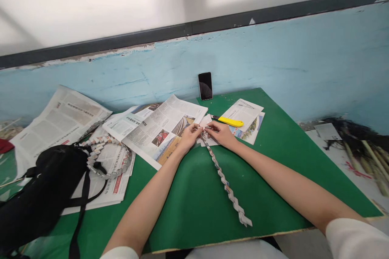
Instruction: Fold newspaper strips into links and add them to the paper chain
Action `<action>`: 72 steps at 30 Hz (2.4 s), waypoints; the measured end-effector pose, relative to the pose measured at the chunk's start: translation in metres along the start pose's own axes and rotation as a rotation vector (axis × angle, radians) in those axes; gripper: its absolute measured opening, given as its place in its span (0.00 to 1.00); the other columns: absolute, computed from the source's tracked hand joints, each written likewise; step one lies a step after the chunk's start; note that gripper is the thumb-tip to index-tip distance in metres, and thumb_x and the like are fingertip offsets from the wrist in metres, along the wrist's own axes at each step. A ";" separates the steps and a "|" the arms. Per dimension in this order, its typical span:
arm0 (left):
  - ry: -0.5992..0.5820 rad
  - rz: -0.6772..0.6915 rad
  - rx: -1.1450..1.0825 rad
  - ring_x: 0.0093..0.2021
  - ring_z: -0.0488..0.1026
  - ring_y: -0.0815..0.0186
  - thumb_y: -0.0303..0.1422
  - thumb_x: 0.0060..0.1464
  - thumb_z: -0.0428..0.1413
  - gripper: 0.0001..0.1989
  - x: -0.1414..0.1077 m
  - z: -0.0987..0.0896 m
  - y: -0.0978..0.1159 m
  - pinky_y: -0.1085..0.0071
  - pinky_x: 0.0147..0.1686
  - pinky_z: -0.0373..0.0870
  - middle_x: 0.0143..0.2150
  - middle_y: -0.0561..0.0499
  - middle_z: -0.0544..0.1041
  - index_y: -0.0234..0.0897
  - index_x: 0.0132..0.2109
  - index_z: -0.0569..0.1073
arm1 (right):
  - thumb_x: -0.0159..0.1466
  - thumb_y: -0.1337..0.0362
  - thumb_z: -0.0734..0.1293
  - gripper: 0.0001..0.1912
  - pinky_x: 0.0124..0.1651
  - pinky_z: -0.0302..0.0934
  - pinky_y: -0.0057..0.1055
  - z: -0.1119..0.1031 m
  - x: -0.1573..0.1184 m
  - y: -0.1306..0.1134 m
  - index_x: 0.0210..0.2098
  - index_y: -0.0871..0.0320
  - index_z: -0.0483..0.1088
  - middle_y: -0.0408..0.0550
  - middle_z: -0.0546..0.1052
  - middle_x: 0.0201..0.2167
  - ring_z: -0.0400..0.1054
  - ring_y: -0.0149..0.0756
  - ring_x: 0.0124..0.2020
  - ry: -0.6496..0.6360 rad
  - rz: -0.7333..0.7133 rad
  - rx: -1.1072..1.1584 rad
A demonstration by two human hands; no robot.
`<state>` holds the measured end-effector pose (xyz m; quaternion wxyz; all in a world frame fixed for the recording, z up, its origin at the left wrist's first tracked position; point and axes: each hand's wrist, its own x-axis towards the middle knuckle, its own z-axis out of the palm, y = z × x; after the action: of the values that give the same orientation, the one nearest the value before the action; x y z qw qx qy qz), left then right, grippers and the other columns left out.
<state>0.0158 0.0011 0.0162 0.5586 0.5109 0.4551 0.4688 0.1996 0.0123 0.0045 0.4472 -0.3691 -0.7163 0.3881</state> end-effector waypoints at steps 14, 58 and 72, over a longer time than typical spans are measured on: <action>0.048 -0.053 -0.227 0.27 0.76 0.66 0.48 0.48 0.67 0.23 0.006 -0.002 -0.013 0.69 0.30 0.74 0.32 0.50 0.77 0.34 0.38 0.70 | 0.67 0.52 0.69 0.13 0.31 0.67 0.32 0.000 0.000 -0.001 0.36 0.56 0.72 0.42 0.76 0.26 0.73 0.36 0.25 0.013 0.006 0.047; -0.060 -0.055 -0.237 0.20 0.69 0.71 0.53 0.53 0.62 0.24 0.004 -0.006 -0.008 0.75 0.21 0.63 0.24 0.51 0.75 0.33 0.36 0.74 | 0.74 0.60 0.59 0.13 0.40 0.65 0.32 -0.005 -0.005 -0.005 0.40 0.55 0.73 0.47 0.77 0.32 0.70 0.36 0.32 -0.082 -0.290 -0.165; 0.091 0.041 -0.207 0.16 0.62 0.75 0.59 0.57 0.55 0.27 0.000 0.002 -0.005 0.76 0.17 0.54 0.23 0.56 0.67 0.38 0.32 0.64 | 0.75 0.63 0.59 0.11 0.46 0.68 0.34 -0.002 -0.010 -0.003 0.47 0.56 0.72 0.50 0.78 0.37 0.73 0.38 0.38 -0.207 -0.414 -0.252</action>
<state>0.0186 0.0006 0.0113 0.5774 0.4377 0.4188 0.5474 0.2038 0.0024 0.0043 0.3920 -0.2256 -0.8612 0.2318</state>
